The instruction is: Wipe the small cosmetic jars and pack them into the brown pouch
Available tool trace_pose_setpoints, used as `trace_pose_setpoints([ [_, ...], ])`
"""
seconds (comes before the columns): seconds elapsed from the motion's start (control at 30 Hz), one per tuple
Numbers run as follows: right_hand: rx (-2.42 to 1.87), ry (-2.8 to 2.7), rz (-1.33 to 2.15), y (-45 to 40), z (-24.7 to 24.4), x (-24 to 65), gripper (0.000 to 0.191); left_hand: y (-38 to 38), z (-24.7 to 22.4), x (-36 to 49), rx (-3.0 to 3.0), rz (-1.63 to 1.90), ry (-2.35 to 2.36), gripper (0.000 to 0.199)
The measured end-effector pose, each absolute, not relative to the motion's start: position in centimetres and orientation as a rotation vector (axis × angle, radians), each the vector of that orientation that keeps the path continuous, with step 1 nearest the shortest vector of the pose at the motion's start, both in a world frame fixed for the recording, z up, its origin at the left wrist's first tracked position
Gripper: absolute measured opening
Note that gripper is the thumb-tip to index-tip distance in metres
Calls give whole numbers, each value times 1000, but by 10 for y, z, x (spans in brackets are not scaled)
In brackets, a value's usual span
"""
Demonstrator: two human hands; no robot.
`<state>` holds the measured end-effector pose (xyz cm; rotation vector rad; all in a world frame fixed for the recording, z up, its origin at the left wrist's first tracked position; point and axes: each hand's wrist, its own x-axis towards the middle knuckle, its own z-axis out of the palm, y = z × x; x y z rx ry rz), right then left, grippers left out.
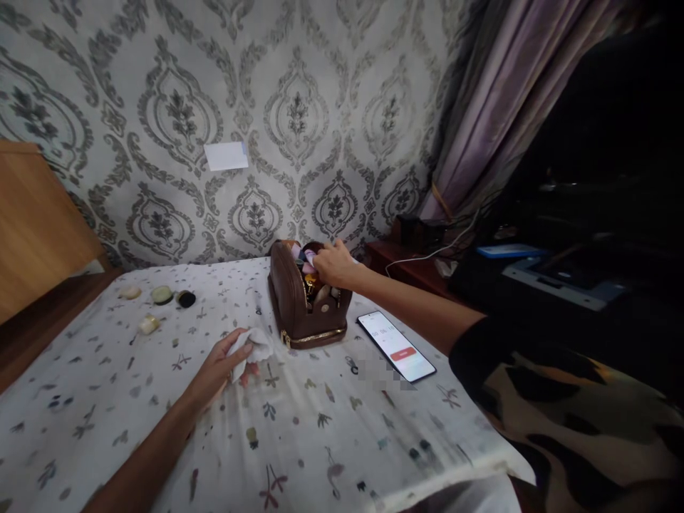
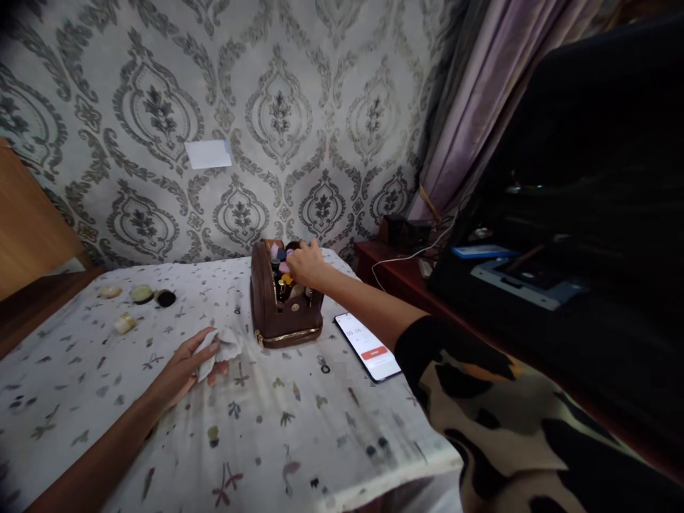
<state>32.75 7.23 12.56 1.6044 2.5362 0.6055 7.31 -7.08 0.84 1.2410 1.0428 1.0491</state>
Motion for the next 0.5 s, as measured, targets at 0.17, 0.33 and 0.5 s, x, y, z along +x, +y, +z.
trace_pose_setpoints([
  [0.17, 1606, 2550, 593, 74, 123, 329, 25, -70, 5, 71, 1256, 1037, 1033, 59],
  [0.33, 1590, 2601, 595, 76, 120, 329, 32, -70, 4, 70, 1255, 1023, 1045, 60],
  [0.5, 1532, 2629, 581, 83, 118, 330, 31, -72, 10, 74, 1245, 1021, 1063, 64],
])
